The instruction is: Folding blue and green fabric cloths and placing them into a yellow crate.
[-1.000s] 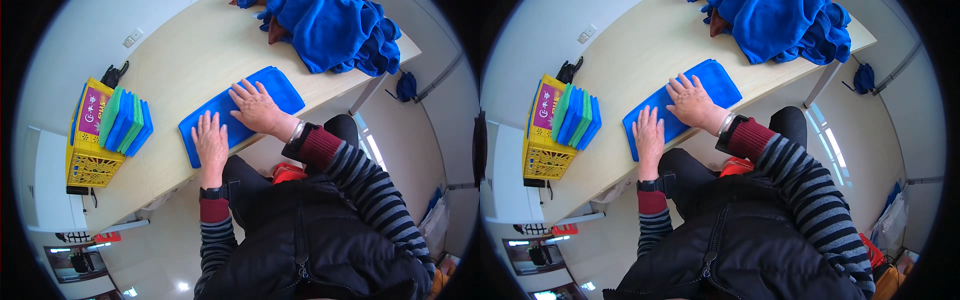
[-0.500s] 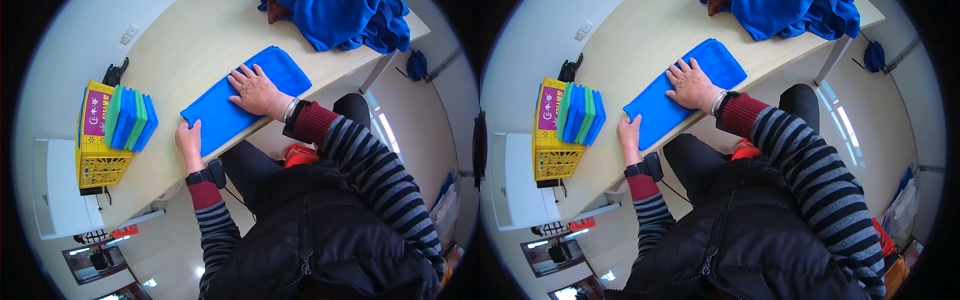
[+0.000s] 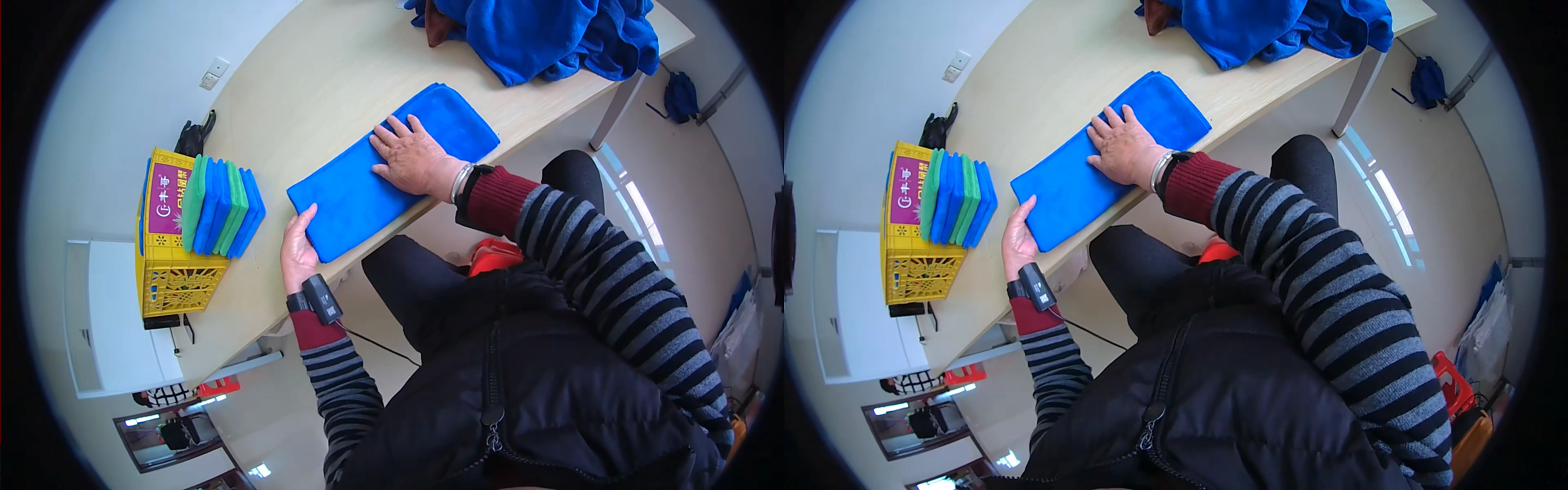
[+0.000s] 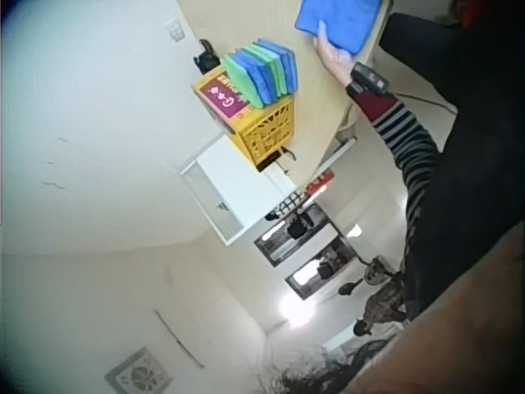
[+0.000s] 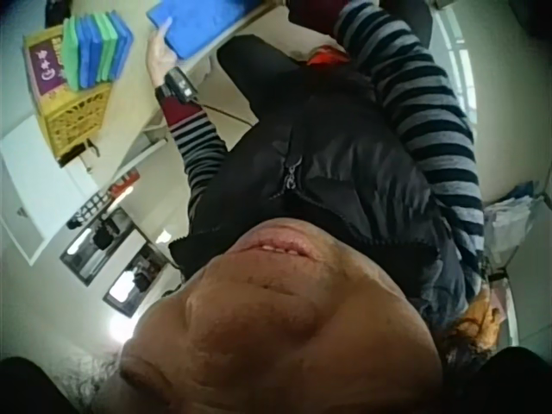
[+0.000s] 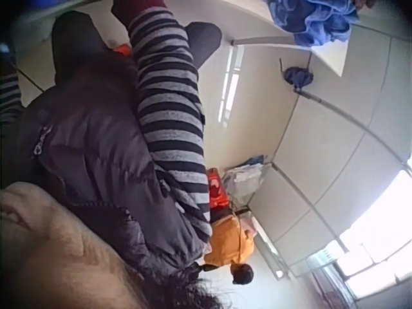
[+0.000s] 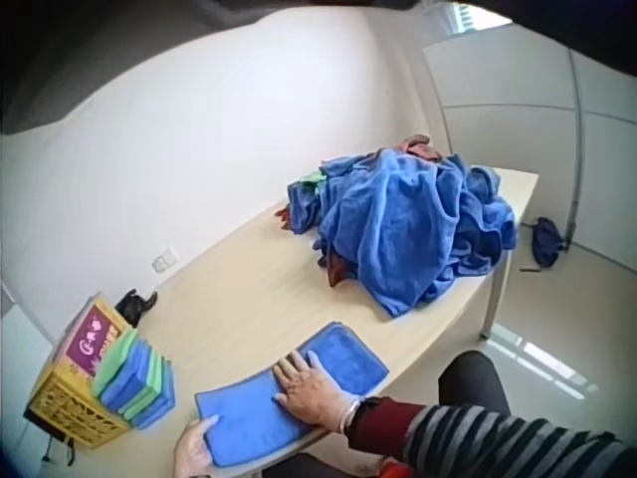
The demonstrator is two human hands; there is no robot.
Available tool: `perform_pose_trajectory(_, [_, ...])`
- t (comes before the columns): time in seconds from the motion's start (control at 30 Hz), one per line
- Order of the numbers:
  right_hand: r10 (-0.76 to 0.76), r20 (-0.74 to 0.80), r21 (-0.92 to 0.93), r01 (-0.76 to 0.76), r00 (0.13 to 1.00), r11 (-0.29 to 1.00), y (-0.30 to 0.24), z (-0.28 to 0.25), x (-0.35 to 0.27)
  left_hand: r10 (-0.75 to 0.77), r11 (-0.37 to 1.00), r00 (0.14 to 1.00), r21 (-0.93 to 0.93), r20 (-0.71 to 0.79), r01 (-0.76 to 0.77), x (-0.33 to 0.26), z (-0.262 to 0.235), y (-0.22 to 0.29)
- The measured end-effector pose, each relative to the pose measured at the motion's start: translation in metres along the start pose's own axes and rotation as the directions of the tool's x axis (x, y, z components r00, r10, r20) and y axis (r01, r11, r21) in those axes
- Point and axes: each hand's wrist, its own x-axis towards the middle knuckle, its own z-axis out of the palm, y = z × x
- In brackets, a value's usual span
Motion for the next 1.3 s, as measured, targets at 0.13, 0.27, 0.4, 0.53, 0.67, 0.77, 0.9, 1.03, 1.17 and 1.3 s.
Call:
perform_pose_trajectory(0.13, [0.006, 0.004, 0.009, -0.006, 1.0, 1.0, 0.001, 0.003, 0.0, 0.097, 0.993, 0.995, 0.069, -0.01, -0.096, -0.007, 0.007, 0.009])
perform_pose_trajectory(0.27, [-0.009, -0.071, 0.035, 0.012, 0.997, 0.999, 0.001, 0.007, -0.002, 0.146, 0.987, 0.988, 0.062, 0.054, -0.149, -0.018, 0.024, 0.032])
perform_pose_trajectory(0.4, [0.003, -0.104, 0.034, 0.001, 0.995, 0.999, 0.002, 0.005, -0.003, 0.22, 0.967, 0.961, 0.091, 0.167, -0.237, -0.026, 0.06, 0.057])
perform_pose_trajectory(0.53, [-0.021, -0.124, 0.049, 0.027, 0.992, 0.998, 0.006, 0.008, -0.006, 0.221, 0.966, 0.954, 0.091, 0.201, -0.243, -0.023, 0.087, 0.075])
perform_pose_trajectory(0.67, [0.012, -0.182, 0.235, 0.032, 0.983, 0.971, 0.012, -0.002, -0.021, 0.189, 0.966, 0.958, 0.133, 0.216, -0.22, -0.006, 0.099, 0.09])
perform_pose_trajectory(0.77, [-0.052, -0.171, 0.175, 0.082, 0.984, 0.981, 0.007, -0.023, -0.069, 0.193, 0.951, 0.956, 0.2, 0.219, -0.238, 0.0, 0.108, 0.097])
perform_pose_trajectory(0.9, [-0.122, -0.15, 0.106, 0.139, 0.981, 0.985, -0.002, -0.019, -0.115, 0.22, 0.9, 0.94, 0.317, 0.262, -0.299, 0.016, 0.143, 0.096])
perform_pose_trajectory(1.03, [-0.148, -0.286, 0.023, 0.161, 0.947, 0.987, 0.0, 0.002, -0.131, 0.123, 0.762, 0.942, 0.578, 0.313, -0.292, 0.029, 0.217, 0.072])
perform_pose_trajectory(1.17, [-0.158, -0.278, 0.013, 0.168, 0.948, 0.986, -0.002, 0.007, -0.131, 0.166, 0.692, 0.931, 0.634, 0.326, -0.346, 0.055, 0.261, 0.026])
perform_pose_trajectory(1.3, [-0.184, -0.374, 0.091, 0.233, 0.909, 0.968, -0.001, 0.009, -0.134, 0.185, 0.522, 0.948, 0.792, 0.26, -0.318, 0.066, 0.287, 0.001])
